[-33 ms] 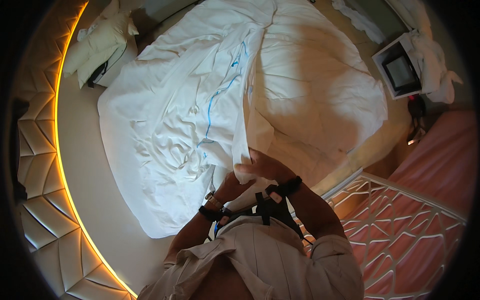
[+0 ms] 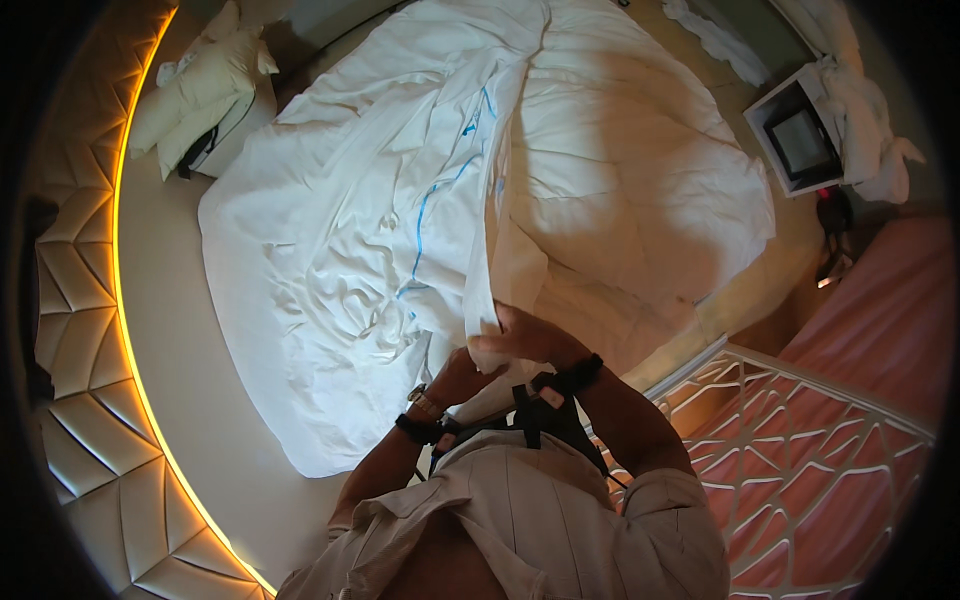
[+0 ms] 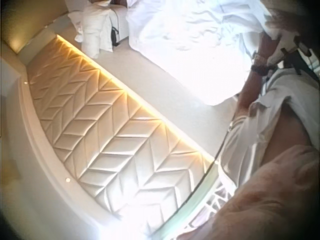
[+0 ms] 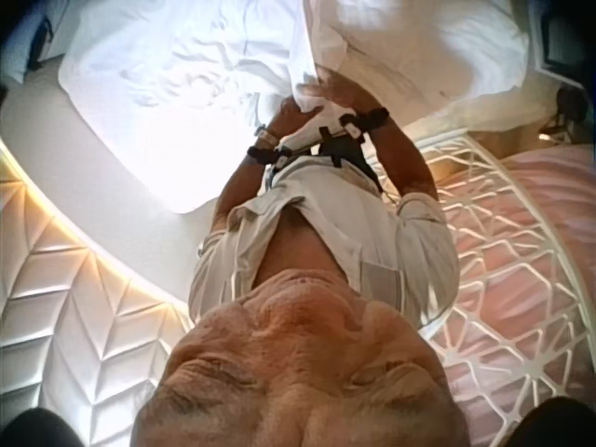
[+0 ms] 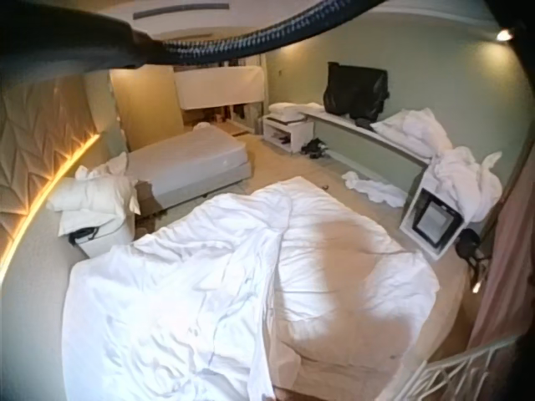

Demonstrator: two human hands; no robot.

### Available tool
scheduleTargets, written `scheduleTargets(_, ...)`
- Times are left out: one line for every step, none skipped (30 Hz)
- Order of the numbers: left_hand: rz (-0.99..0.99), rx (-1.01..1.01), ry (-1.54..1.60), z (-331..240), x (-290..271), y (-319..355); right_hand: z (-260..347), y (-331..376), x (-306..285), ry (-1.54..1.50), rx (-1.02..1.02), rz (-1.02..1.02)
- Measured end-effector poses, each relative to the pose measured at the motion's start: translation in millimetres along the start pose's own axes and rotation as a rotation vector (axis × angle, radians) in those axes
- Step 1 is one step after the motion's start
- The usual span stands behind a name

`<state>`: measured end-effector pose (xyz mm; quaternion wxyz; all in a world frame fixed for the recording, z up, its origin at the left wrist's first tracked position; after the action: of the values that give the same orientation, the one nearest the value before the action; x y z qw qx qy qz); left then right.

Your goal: The person spreads a white duvet over a mattress, smoothing and adjusting the fabric to cover the surface. They then gather and fold the duvet into a compact bundle on the bed.

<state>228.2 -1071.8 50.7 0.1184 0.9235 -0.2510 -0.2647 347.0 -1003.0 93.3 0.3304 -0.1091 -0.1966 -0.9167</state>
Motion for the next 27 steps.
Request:
scheduleTargets(0.003, 0.049, -0.030, -3.2, -3.2, 7.1, -6.3, 5.4, 3.5, 0.077, 0.008, -0.006)
scheduleTargets(0.006, 0.092, -0.055, -2.7, -5.1, 15.6, -10.7, 10.3, 15.0, 0.014, 0.090, 0.089)
scheduleTargets(-0.036, 0.167, -0.169, 0.8, -9.0, 23.5, -12.6, 15.3, 27.2, -0.049, 0.171, 0.186)
scheduleTargets(0.030, 0.078, -0.089, 8.3, -12.3, 30.6, -16.0, 21.3, 39.1, -0.114, 0.253, 0.281)
scheduleTargets(0.092, -0.016, -0.006, 15.2, -15.6, 39.1, -9.6, 23.2, 49.6, -0.042, 0.154, 0.353)
scheduleTargets(0.153, -0.111, 0.078, 20.3, -17.8, 47.0, -11.4, 25.6, 57.6, -0.054, 0.133, 0.365)
scheduleTargets(0.233, -0.168, 0.209, 1.8, -24.8, 50.8, -18.6, 28.9, 64.5, -0.071, 0.110, 0.368)
scheduleTargets(0.239, -0.215, 0.227, -1.2, -27.8, 57.6, -23.5, 32.4, 71.5, -0.081, 0.086, 0.376)
scheduleTargets(0.203, -0.191, 0.350, 1.4, -28.8, 63.2, -24.8, 33.4, 75.8, -0.097, 0.021, 0.383)
scheduleTargets(0.156, -0.176, 0.481, 13.2, -25.5, 73.1, -29.2, 33.9, 79.9, -0.103, 0.040, 0.419)
scheduleTargets(0.030, -0.204, 0.490, 28.7, -28.1, 82.0, -31.2, 33.5, 82.1, -0.108, 0.059, 0.452)
scheduleTargets(-0.029, -0.231, 0.601, 42.6, -24.7, 88.5, -32.8, 33.4, 85.5, -0.112, 0.077, 0.486)
scheduleTargets(-0.087, -0.255, 0.713, 47.9, -23.1, 91.5, -29.4, 33.0, 89.3, -0.164, 0.009, 0.478)
scheduleTargets(-0.147, -0.277, 0.824, 53.0, -20.9, 95.0, -28.5, 31.8, 92.9, -0.210, -0.026, 0.444)
scheduleTargets(-0.229, -0.252, 0.929, 55.4, -17.8, 97.2, -27.5, 30.8, 96.4, -0.257, -0.061, 0.409)
scheduleTargets(-0.214, -0.208, 0.993, 50.1, -18.1, 97.4, -22.4, 30.7, 95.3, -0.298, -0.095, 0.376)
scheduleTargets(-0.199, -0.163, 1.056, 45.3, -21.1, 99.3, -24.0, 31.7, 89.0, -0.189, 0.021, 0.363)
scheduleTargets(-0.183, -0.117, 1.117, 39.9, -22.1, 101.1, -23.5, 32.4, 87.3, -0.113, -0.023, 0.334)
scheduleTargets(-0.370, -0.214, 1.087, -30.2, -35.3, 79.6, -26.4, 31.3, 81.5, -0.036, -0.072, 0.282)
scheduleTargets(-0.443, -0.237, 0.864, -21.7, -38.8, 85.8, -25.0, 32.4, 85.8, 0.040, -0.120, 0.259)
scheduleTargets(-0.506, -0.257, 0.644, -3.3, -39.3, 91.2, -22.8, 33.7, 87.4, 0.119, -0.167, 0.230)
scheduleTargets(-0.563, -0.277, 0.421, -2.6, -44.6, 94.6, -23.0, 35.4, 91.2, 0.258, -0.166, 0.253)
scheduleTargets(-0.569, -0.274, 0.336, -2.6, -42.1, 91.7, -23.4, 36.9, 94.5, 0.396, -0.165, 0.272)
scheduleTargets(-0.574, -0.264, 0.175, -4.0, -43.0, 89.8, -24.2, 38.5, 97.6, 0.534, -0.165, 0.289)
scheduleTargets(-0.621, -0.191, -0.015, -12.0, -48.2, 85.9, -26.8, 39.4, 100.1, 0.566, -0.130, 0.320)
scheduleTargets(-0.664, -0.118, -0.205, -20.2, -53.0, 82.6, -31.3, 39.8, 102.5, 0.598, -0.096, 0.349)
scheduleTargets(-0.589, -0.156, -0.273, -15.9, -52.2, 77.7, -37.4, 39.8, 105.0, 0.628, -0.061, 0.376)
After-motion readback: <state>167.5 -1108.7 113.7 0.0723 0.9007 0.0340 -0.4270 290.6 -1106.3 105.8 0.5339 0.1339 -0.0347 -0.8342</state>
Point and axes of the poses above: each hand's wrist, its own y-axis away from the middle knuckle, its own x-axis out of the palm, z = x × y, the point moved 7 cm from there along -y, towards the middle knuckle, and after that the axes turned 14 degrees about -y, right-handed, at the moved point
